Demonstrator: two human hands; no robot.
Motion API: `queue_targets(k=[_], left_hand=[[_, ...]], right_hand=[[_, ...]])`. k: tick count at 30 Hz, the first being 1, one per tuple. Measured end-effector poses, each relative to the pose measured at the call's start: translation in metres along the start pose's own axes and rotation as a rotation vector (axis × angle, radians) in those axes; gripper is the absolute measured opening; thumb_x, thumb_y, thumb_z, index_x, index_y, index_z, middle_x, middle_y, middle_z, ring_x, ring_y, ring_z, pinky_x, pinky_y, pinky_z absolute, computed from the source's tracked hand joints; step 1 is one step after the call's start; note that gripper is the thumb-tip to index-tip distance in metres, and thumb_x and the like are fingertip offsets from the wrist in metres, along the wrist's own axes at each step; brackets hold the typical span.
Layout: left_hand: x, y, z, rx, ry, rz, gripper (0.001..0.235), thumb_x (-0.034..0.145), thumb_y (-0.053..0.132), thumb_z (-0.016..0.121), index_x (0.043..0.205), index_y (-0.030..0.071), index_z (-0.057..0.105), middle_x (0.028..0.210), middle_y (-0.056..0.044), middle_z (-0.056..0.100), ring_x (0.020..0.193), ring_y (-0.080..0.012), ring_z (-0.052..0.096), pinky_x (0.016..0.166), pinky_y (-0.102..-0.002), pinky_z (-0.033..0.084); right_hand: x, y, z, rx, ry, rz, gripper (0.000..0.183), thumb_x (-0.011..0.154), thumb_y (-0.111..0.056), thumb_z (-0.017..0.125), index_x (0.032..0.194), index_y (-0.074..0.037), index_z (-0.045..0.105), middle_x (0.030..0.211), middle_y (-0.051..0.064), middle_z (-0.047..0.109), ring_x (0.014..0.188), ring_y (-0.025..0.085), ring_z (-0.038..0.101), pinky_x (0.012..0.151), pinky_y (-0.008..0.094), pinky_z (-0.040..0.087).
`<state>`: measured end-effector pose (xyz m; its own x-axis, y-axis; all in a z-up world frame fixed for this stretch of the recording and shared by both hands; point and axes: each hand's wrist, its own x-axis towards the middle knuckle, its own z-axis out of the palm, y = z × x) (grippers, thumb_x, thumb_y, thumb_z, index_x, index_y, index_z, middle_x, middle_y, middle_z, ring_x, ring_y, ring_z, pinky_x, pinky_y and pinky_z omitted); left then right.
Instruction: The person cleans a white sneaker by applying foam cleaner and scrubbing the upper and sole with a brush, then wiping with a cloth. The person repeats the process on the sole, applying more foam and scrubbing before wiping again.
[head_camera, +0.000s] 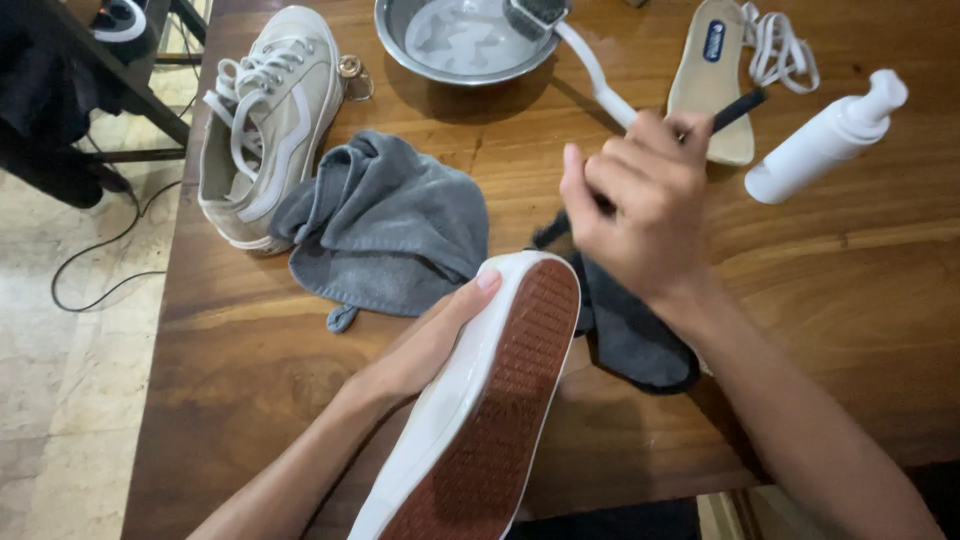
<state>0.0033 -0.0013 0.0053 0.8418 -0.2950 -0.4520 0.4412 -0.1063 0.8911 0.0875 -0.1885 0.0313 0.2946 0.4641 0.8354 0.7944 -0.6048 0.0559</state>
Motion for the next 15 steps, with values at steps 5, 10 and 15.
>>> queue_targets(k=[5, 10, 15], left_hand=[[-0.002, -0.005, -0.001, 0.039, -0.078, 0.142, 0.057, 0.095, 0.052, 0.032, 0.122, 0.012, 0.063, 0.124, 0.001, 0.064, 0.113, -0.0067, 0.053, 0.104, -0.026, 0.043], [-0.006, 0.004, 0.002, 0.064, -0.003, -0.034, 0.065, 0.090, 0.055, 0.031, 0.121, 0.011, 0.067, 0.116, 0.000, 0.071, 0.103, -0.0074, 0.060, 0.095, -0.023, 0.045], [-0.004, -0.007, 0.000, -0.037, 0.007, -0.056, 0.067, 0.088, 0.054, 0.035, 0.125, 0.009, 0.066, 0.122, -0.003, 0.071, 0.107, -0.0100, 0.062, 0.099, -0.026, 0.045]], right_hand=[[0.017, -0.056, -0.026, 0.276, 0.042, -0.068, 0.041, 0.095, 0.004, 0.065, 0.059, -0.003, 0.046, 0.059, 0.007, 0.047, 0.060, 0.026, 0.040, 0.080, 0.040, 0.026], [-0.010, 0.013, 0.000, 0.042, -0.044, -0.071, 0.041, 0.100, 0.000, 0.075, 0.064, -0.008, 0.055, 0.064, 0.002, 0.056, 0.069, 0.023, 0.047, 0.087, 0.041, 0.029], [-0.020, 0.051, -0.026, 0.145, -0.299, 0.364, 0.058, 0.119, -0.014, 0.055, 0.062, -0.005, 0.053, 0.052, 0.003, 0.039, 0.049, 0.016, 0.034, 0.049, 0.033, 0.022]])
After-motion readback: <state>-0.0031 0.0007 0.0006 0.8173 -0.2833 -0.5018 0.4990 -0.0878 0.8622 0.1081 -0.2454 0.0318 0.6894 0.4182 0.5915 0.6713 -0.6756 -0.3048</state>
